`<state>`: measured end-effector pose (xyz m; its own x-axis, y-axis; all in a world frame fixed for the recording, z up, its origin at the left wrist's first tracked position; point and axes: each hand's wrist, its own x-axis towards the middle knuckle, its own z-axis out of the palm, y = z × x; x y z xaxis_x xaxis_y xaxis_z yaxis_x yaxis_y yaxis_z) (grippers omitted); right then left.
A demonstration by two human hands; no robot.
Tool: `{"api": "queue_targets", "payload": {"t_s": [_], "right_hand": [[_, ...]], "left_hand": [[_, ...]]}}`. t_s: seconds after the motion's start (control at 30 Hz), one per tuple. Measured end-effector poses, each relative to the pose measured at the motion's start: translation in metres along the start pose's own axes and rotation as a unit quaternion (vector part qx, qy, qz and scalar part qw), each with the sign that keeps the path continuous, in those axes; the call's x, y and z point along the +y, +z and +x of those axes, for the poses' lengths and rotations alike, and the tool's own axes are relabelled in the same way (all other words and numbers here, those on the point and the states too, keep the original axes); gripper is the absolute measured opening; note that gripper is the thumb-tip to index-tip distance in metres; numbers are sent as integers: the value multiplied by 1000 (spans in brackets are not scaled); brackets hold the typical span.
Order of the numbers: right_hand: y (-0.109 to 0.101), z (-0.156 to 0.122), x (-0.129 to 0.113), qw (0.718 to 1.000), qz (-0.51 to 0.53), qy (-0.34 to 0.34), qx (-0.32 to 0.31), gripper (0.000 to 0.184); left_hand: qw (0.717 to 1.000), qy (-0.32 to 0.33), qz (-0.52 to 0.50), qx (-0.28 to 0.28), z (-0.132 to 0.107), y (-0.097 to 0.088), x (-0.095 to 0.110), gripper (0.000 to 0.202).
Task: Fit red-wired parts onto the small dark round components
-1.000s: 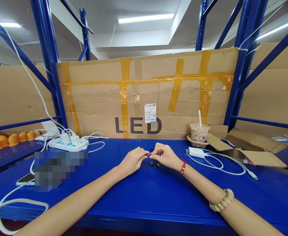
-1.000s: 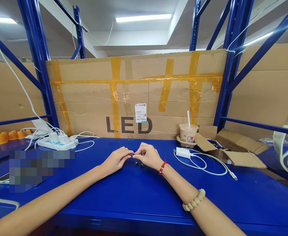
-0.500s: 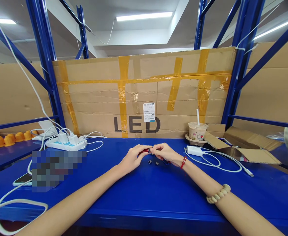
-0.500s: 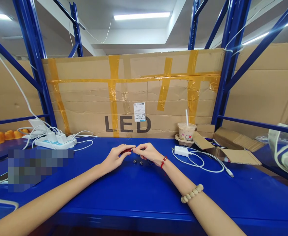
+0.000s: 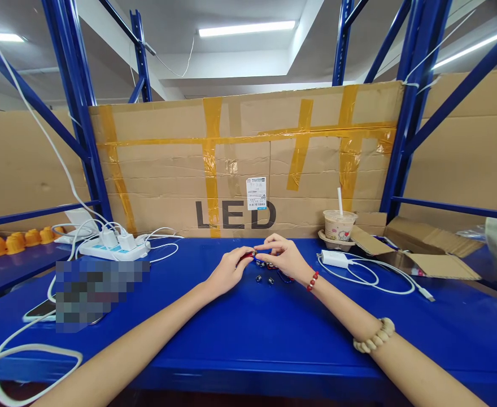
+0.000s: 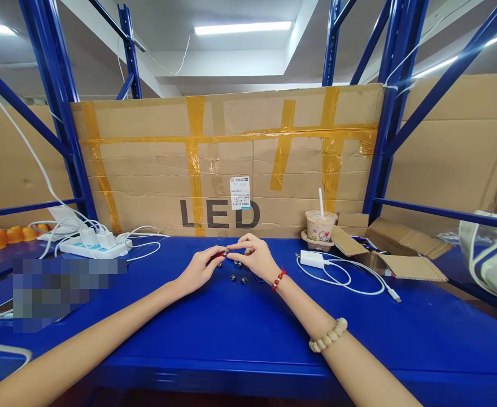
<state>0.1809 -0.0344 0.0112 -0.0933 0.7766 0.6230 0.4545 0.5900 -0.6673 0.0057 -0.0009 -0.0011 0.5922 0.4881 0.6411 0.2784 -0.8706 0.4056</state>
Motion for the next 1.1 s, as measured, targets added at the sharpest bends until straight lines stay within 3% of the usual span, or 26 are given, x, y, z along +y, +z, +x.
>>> {"api": "queue_targets", "payload": {"t_s": [0.3,0.73,1.1], "right_hand": [[-2,0,7,998,22,-17,-58,27],[-2,-1,0,1000,17,-19,-9,26],[-1,-3,12,989,88,32,-111,26]], "left_hand": [[999,-24,-28,-35,0,-3,6,23],[996,-47,-46,-56,3,-7,14,22],[993,-32,-22,-110,-5,-1,5,24]]}}
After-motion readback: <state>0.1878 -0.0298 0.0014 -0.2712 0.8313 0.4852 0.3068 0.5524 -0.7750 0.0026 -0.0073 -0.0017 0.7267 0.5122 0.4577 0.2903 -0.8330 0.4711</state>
